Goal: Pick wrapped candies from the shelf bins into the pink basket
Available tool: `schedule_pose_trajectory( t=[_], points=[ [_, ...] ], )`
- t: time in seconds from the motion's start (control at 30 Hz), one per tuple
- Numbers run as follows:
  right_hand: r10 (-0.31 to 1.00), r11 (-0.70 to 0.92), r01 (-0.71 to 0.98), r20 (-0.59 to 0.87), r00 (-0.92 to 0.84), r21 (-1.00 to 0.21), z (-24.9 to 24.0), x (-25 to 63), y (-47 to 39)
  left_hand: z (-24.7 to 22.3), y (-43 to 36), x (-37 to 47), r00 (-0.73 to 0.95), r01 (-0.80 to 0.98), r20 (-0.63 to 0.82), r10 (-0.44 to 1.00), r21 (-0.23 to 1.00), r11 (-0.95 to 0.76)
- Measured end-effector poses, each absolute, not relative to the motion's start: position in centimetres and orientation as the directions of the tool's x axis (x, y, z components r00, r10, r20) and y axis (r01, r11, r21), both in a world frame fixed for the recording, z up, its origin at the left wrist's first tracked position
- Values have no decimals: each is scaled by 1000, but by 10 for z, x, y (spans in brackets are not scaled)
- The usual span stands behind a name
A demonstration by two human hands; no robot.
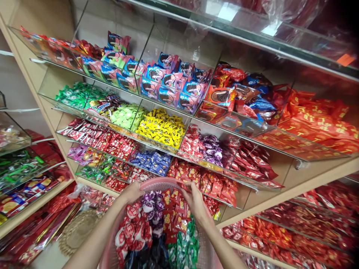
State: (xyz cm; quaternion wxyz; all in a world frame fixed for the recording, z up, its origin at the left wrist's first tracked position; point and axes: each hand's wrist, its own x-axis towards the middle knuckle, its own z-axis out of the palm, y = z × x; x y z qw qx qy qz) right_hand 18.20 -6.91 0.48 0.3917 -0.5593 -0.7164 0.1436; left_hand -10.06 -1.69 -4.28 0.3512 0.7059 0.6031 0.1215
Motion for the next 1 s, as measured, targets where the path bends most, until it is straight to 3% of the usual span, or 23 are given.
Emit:
schedule_pose_trajectory(
  t=[0.17,0.37,0.53,0.63,0.8,1.0],
  points=[
    [918,359,825,324,-228,-436,-20,202,-131,-43,-16,-100,229,783,-273,934,622,-10],
    [931,360,875,180,-317,-322,-29,201,-146,-42,-16,-99,222,790,-295,929,614,6],
    [923,360,912,216,-317,-198,-50,200,-144,-45,-16,-101,224,794,-279,934,607,-9],
    [928,354,907,203,-312,-229,-51,198,-144,-48,-15,-101,228,794,-289,930,608,-5],
    [949,315,861,104,-299,-400,-35,197,-143,-45,-14,-100,212,806,-289,934,592,1],
    [946,324,838,175,-275,-439,-40,200,-134,-41,-16,-99,208,807,-296,932,591,7]
  ],
)
